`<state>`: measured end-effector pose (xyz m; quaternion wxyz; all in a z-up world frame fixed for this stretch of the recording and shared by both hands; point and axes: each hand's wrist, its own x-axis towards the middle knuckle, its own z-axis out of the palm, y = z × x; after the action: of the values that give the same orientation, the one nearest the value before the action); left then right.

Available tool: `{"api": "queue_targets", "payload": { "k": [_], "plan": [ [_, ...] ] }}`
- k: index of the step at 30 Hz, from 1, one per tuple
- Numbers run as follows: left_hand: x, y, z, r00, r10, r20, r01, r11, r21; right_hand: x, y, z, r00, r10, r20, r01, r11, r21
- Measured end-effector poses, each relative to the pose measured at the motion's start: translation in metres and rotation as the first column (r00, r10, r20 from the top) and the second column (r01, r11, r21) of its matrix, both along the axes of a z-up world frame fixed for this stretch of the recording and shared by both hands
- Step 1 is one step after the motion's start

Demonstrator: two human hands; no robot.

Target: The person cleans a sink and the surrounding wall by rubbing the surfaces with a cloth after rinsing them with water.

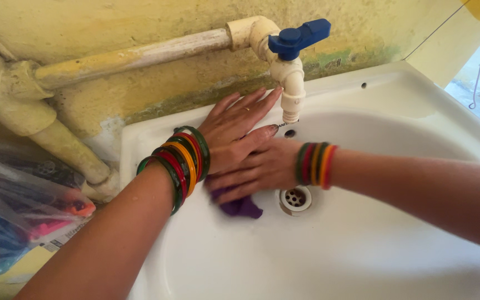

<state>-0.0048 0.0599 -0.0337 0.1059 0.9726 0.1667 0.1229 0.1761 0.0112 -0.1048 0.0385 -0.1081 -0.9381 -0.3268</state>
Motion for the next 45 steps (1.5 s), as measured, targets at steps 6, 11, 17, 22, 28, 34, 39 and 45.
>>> {"api": "queue_targets", "payload": {
  "k": [6, 11, 17, 22, 28, 34, 39, 45],
  "plan": [
    [-0.001, 0.002, -0.001, 1.000, -0.003, -0.004, 0.003, 1.000, 0.019, 0.067, -0.034, 0.019, 0.887, -0.431, 0.164, 0.435, 0.900, 0.013],
    [0.002, -0.002, -0.001, 0.998, 0.044, -0.055, -0.042, 0.998, 0.035, 0.103, -0.088, 0.033, 0.648, -0.720, 0.247, 0.727, 0.682, 0.082],
    [0.003, -0.002, 0.000, 0.999, 0.026, -0.031, -0.025, 0.999, 0.040, 0.105, -0.104, 0.020, 0.605, -0.794, 0.061, 0.788, 0.585, -0.192],
    [0.006, 0.000, -0.006, 0.998, 0.036, -0.044, -0.030, 0.993, 0.114, 0.075, -0.084, -0.001, 0.466, -0.859, 0.210, 0.863, 0.389, -0.321],
    [0.004, 0.005, -0.007, 1.000, 0.005, -0.009, -0.004, 0.999, 0.050, 0.030, -0.045, -0.037, 0.728, -0.686, -0.014, 0.636, 0.682, -0.362],
    [0.000, 0.018, -0.016, 0.995, -0.096, 0.032, 0.092, 0.989, 0.116, -0.023, -0.031, -0.052, 0.886, -0.402, -0.232, 0.307, 0.882, -0.357],
    [0.005, 0.018, -0.017, 0.995, -0.094, -0.033, 0.098, 0.981, 0.169, -0.027, -0.033, -0.038, 0.916, -0.223, -0.332, 0.118, 0.944, -0.308],
    [0.002, 0.016, -0.007, 0.994, -0.113, -0.008, 0.113, 0.993, -0.026, -0.020, -0.067, -0.021, 0.697, -0.517, -0.496, 0.224, 0.815, -0.534]
  ]
}}
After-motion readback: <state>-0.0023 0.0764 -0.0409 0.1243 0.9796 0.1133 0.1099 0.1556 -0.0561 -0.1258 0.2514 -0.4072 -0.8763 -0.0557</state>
